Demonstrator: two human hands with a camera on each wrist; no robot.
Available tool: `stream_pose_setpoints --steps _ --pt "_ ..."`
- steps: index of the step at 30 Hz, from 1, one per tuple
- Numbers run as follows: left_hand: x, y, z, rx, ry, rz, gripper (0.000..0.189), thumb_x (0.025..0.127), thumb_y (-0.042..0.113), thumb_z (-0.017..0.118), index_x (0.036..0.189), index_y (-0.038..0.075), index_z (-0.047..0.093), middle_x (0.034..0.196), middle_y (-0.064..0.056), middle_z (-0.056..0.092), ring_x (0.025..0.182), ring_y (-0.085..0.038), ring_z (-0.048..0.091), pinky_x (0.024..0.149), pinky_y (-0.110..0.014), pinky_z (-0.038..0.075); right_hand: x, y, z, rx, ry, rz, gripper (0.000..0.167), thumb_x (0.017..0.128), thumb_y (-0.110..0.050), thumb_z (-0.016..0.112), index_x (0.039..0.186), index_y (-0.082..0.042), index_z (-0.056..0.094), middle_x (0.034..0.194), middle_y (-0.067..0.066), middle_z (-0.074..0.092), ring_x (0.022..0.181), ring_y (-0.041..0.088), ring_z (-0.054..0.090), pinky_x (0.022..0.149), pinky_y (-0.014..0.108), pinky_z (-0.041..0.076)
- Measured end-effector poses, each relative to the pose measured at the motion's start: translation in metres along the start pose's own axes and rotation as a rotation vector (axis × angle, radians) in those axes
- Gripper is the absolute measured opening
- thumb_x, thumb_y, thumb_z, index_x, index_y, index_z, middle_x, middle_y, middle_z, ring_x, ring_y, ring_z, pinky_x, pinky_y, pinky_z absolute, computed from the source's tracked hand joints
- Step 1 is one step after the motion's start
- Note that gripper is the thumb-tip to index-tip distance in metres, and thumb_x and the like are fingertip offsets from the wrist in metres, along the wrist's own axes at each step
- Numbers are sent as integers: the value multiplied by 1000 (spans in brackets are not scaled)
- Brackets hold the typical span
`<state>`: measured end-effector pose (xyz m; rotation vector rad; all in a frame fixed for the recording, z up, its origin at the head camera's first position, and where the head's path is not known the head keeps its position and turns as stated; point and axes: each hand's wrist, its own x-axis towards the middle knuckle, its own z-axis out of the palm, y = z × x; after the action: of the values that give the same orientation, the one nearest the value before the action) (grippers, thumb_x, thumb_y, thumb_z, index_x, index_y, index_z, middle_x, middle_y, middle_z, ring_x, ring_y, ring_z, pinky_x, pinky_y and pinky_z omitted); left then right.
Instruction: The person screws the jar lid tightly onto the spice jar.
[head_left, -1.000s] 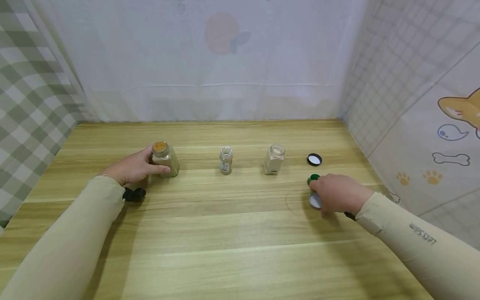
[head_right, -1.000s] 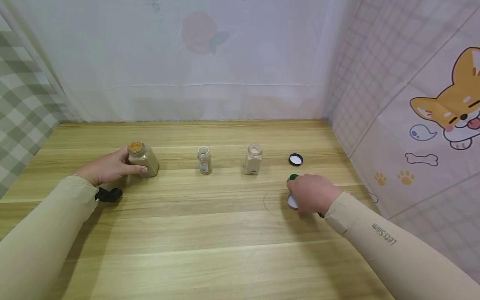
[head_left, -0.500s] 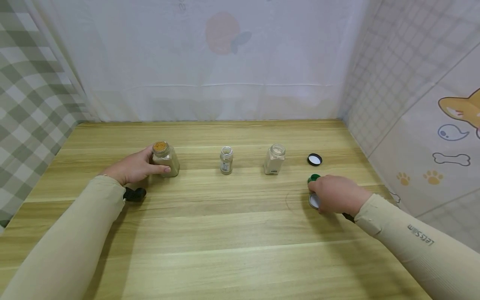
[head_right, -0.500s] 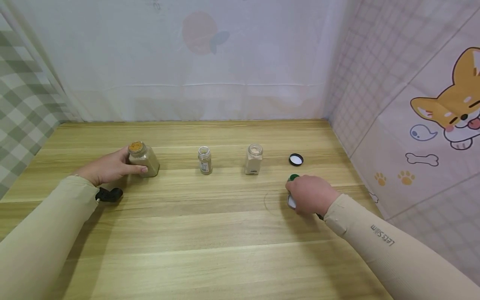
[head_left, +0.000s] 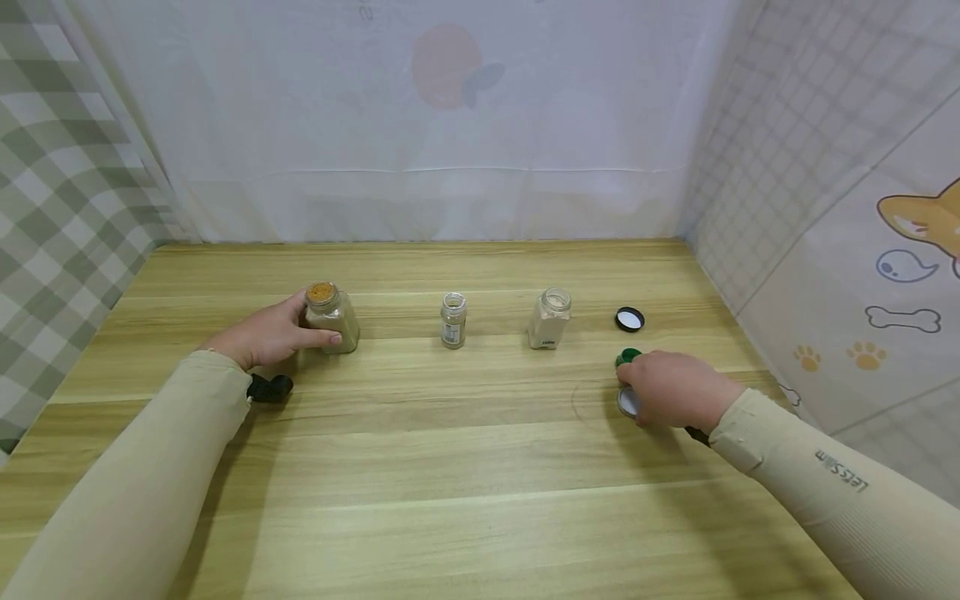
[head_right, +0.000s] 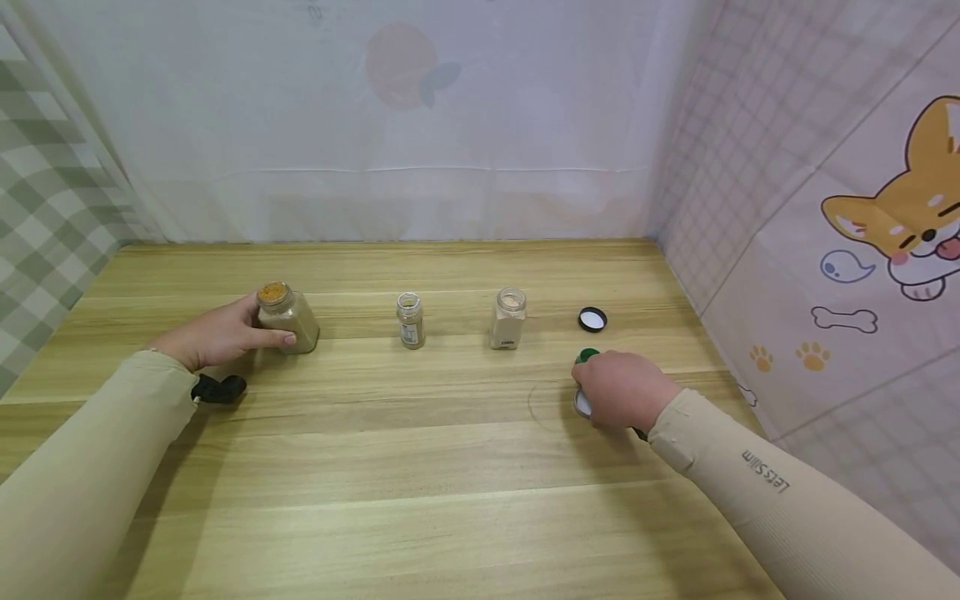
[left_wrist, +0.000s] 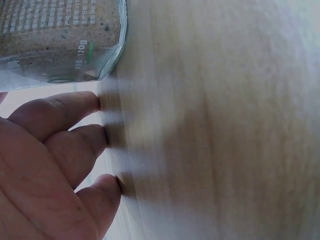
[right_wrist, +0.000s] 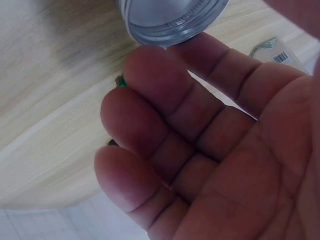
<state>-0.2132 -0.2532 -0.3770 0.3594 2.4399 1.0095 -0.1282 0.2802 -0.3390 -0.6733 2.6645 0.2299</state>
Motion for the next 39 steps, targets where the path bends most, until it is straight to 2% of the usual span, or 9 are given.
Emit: stream_pose_setpoints --steps 8,16,24,30,39 --pt "-1 2 0 18 10 3 86 99 49 72 161 9 27 154 -24 53 147 -45 45 117 -65 36 -2 1 1 -14 56 -24 31 78 -17 92 89 -11 64 80 -2 60 72 15 55 65 34 53" --pt "-3 0 0 31 9 0 87 99 50 71 161 10 26 156 -24 51 147 -46 44 116 -66 36 -2 -3 -4 -26 125 -51 31 78 -22 91 91 -11 64 83 0 59 73 16 54 65 36 52" --pt "-2 1 0 30 2 1 90 99 51 70 163 11 21 157 -25 48 148 -47 43 116 -67 36 -1 -16 -15 42 143 -72 29 82 -20 85 95 -10 61 80 -1 61 69 15 55 63 36 52" --pt "0 -1 -1 14 4 -6 89 99 52 71 162 14 23 158 -23 48 149 -45 42 117 -67 34 4 -27 -22 88 157 -104 28 82 -19 84 98 -10 62 85 -2 63 72 14 55 66 35 52" --pt "-1 1 0 31 6 -4 89 98 54 71 162 12 24 158 -23 49 149 -46 42 117 -67 35 16 -45 -27 100 241 -141 28 82 -14 81 104 -9 63 93 -1 63 80 15 56 74 34 53"
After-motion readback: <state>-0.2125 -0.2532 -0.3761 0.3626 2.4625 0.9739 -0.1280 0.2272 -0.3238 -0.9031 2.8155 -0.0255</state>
